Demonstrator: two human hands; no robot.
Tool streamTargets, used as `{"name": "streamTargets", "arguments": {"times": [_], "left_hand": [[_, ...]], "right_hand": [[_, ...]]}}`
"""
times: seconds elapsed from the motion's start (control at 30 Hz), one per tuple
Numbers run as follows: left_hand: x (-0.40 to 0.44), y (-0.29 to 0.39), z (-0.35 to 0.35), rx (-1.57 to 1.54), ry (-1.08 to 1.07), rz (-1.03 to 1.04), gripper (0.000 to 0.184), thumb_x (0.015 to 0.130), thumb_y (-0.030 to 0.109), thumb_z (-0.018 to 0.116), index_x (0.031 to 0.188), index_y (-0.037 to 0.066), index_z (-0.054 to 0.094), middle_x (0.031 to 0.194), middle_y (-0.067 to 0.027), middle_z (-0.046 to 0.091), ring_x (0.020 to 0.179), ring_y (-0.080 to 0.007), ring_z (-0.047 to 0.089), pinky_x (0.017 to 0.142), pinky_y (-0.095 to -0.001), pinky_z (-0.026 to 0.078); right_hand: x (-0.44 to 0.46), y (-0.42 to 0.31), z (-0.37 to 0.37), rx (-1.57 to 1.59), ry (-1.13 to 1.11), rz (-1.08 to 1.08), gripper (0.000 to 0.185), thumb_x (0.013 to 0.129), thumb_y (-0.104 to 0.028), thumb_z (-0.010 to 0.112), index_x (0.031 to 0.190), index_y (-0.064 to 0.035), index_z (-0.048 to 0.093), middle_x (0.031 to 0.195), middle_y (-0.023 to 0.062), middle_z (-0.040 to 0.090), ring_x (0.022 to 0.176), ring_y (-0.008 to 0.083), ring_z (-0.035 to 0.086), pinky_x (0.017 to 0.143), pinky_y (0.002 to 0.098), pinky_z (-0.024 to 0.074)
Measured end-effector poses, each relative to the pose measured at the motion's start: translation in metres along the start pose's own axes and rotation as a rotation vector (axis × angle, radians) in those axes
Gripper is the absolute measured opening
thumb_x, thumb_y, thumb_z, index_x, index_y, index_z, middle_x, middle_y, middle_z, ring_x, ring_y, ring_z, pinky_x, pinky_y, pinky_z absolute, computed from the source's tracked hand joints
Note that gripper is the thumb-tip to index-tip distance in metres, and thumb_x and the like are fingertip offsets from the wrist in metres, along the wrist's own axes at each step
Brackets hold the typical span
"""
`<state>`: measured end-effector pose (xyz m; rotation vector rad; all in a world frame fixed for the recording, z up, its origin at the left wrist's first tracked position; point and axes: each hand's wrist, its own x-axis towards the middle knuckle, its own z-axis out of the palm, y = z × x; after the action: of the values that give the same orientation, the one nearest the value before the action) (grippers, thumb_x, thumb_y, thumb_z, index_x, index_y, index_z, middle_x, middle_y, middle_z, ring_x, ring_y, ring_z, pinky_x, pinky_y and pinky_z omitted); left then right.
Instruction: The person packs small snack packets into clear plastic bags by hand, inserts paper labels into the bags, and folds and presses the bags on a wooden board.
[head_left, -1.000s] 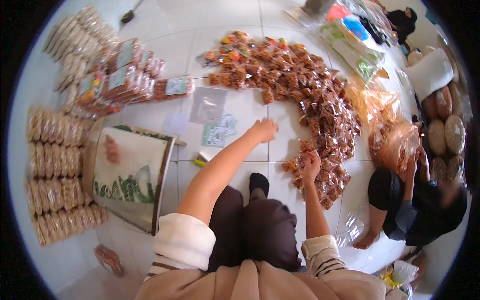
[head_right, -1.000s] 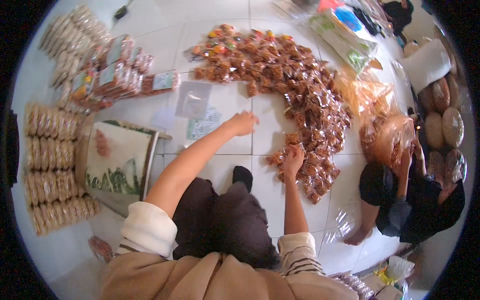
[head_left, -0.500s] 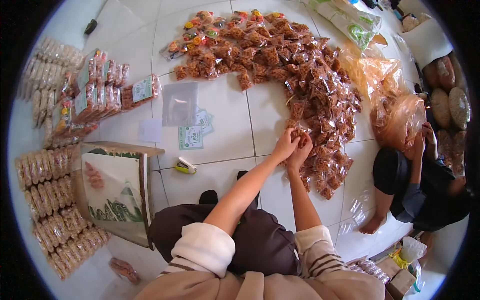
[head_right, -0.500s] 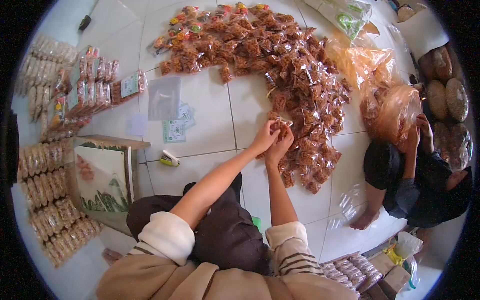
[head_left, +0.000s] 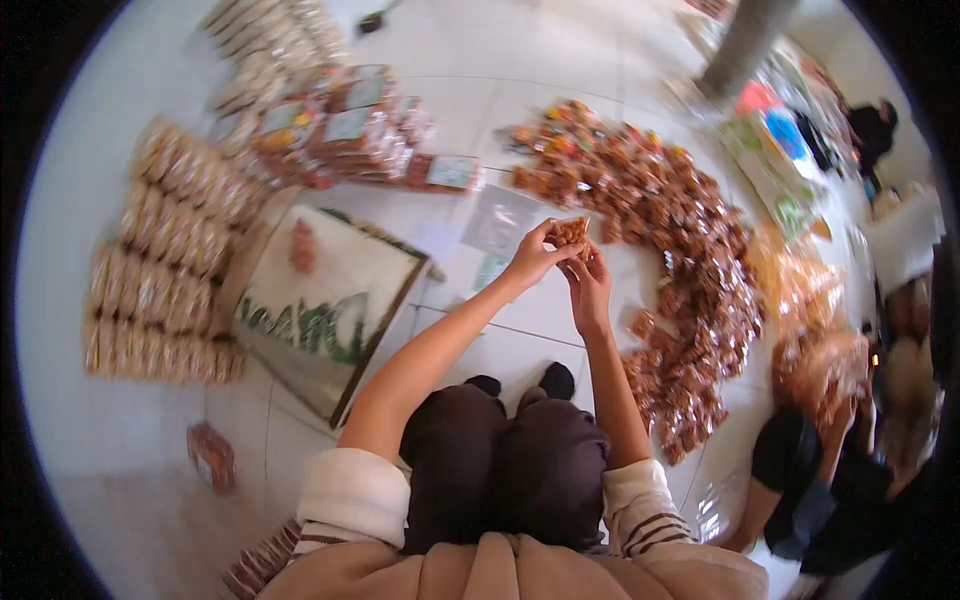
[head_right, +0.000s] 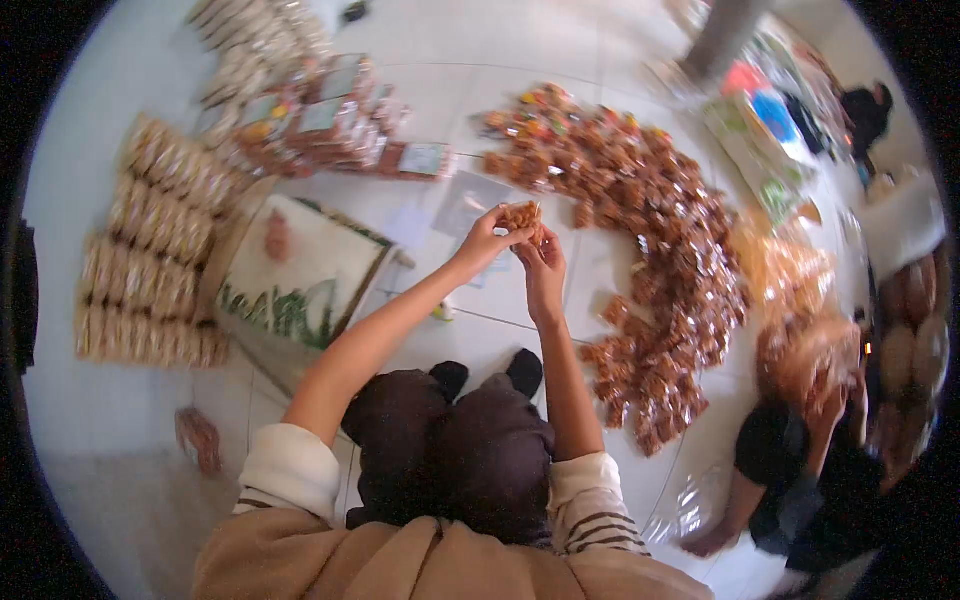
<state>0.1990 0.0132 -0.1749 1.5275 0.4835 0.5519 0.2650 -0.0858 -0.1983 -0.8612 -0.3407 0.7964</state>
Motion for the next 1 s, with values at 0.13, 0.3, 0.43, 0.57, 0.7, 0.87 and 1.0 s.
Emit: {"name": "streamTargets", "arguments": {"times": [0.13, 0.3, 0.43, 0.57, 0.7, 0.87, 1.0], "left_hand": [[-0.063, 0.02, -0.076, 0.025, 0.3, 0.078, 0.044, 0.073, 0.024, 0.071, 0.105, 0.004, 0.049, 0.088, -0.0038, 0.056, 0.085, -0.0117, 0.052, 0.073, -0.027, 0.043], [-0.147, 0.014, -0.138, 0.423, 0.692, 0.247, 0.059, 0.074, 0.021, 0.069, 0.12, 0.004, 0.036, 0.112, -0.011, 0.043, 0.102, -0.0203, 0.043, 0.085, -0.0351, 0.037], [-0.209, -0.002, -0.16, 0.781, 0.827, 0.243, 0.064, 0.071, 0.021, 0.069, 0.122, 0.005, 0.034, 0.117, -0.0133, 0.039, 0.111, -0.0278, 0.034, 0.096, -0.0428, 0.024], [-0.229, -0.03, -0.159, 0.963, 0.894, 0.196, 0.072, 0.066, 0.026, 0.072, 0.122, 0.004, 0.033, 0.119, -0.0161, 0.037, 0.115, -0.0326, 0.03, 0.097, -0.0465, 0.019], [-0.217, -0.043, -0.162, 0.992, 1.026, 0.152, 0.07, 0.066, 0.026, 0.073, 0.119, 0.004, 0.033, 0.117, -0.0164, 0.037, 0.113, -0.0327, 0.031, 0.096, -0.0458, 0.021], [-0.193, -0.051, -0.174, 0.977, 1.168, 0.171, 0.055, 0.071, 0.026, 0.069, 0.111, 0.004, 0.038, 0.107, -0.015, 0.04, 0.104, -0.0306, 0.036, 0.09, -0.0452, 0.025], [-0.196, -0.051, -0.172, 0.53, 1.144, 0.125, 0.03, 0.077, 0.009, 0.063, 0.099, 0.003, 0.044, 0.092, -0.0117, 0.045, 0.085, -0.0235, 0.046, 0.074, -0.0333, 0.038]], "right_hand": [[-0.021, 0.018, 0.074, 0.015, -0.282, 0.212, 0.032, 0.086, -0.006, 0.053, 0.116, 0.0023, 0.047, 0.108, 0.0092, 0.055, 0.096, 0.0171, 0.056, 0.086, 0.0317, 0.0466], [-0.045, 0.049, 0.123, -0.302, -0.392, 0.231, 0.026, 0.086, -0.01, 0.055, 0.106, 0.0052, 0.053, 0.095, 0.0103, 0.061, 0.084, 0.0164, 0.06, 0.078, 0.0296, 0.0501], [-0.05, 0.086, 0.106, -0.409, -0.307, 0.26, 0.032, 0.081, -0.007, 0.058, 0.11, -0.0018, 0.047, 0.092, 0.0094, 0.061, 0.084, 0.0154, 0.058, 0.072, 0.0269, 0.0476], [-0.059, 0.094, 0.112, -0.289, -0.381, 0.282, 0.061, 0.074, 0.005, 0.057, 0.127, -0.0101, 0.03, 0.108, 0.0102, 0.052, 0.094, 0.0199, 0.055, 0.08, 0.0293, 0.0461], [-0.064, 0.103, 0.131, -0.283, -0.47, 0.312, 0.058, 0.075, 0.006, 0.057, 0.125, -0.0092, 0.032, 0.112, 0.0101, 0.047, 0.097, 0.0226, 0.055, 0.085, 0.031, 0.0458], [-0.054, 0.132, 0.12, -0.999, -0.527, -0.017, 0.04, 0.079, -0.004, 0.059, 0.114, -0.0084, 0.041, 0.104, 0.0089, 0.052, 0.093, 0.0149, 0.053, 0.076, 0.0275, 0.0461], [-0.078, 0.118, 0.145, -0.565, -0.418, 0.035, 0.031, 0.078, 0.001, 0.061, 0.105, -0.0052, 0.047, 0.101, 0.0074, 0.055, 0.084, 0.0132, 0.056, 0.068, 0.0238, 0.0473]]}}
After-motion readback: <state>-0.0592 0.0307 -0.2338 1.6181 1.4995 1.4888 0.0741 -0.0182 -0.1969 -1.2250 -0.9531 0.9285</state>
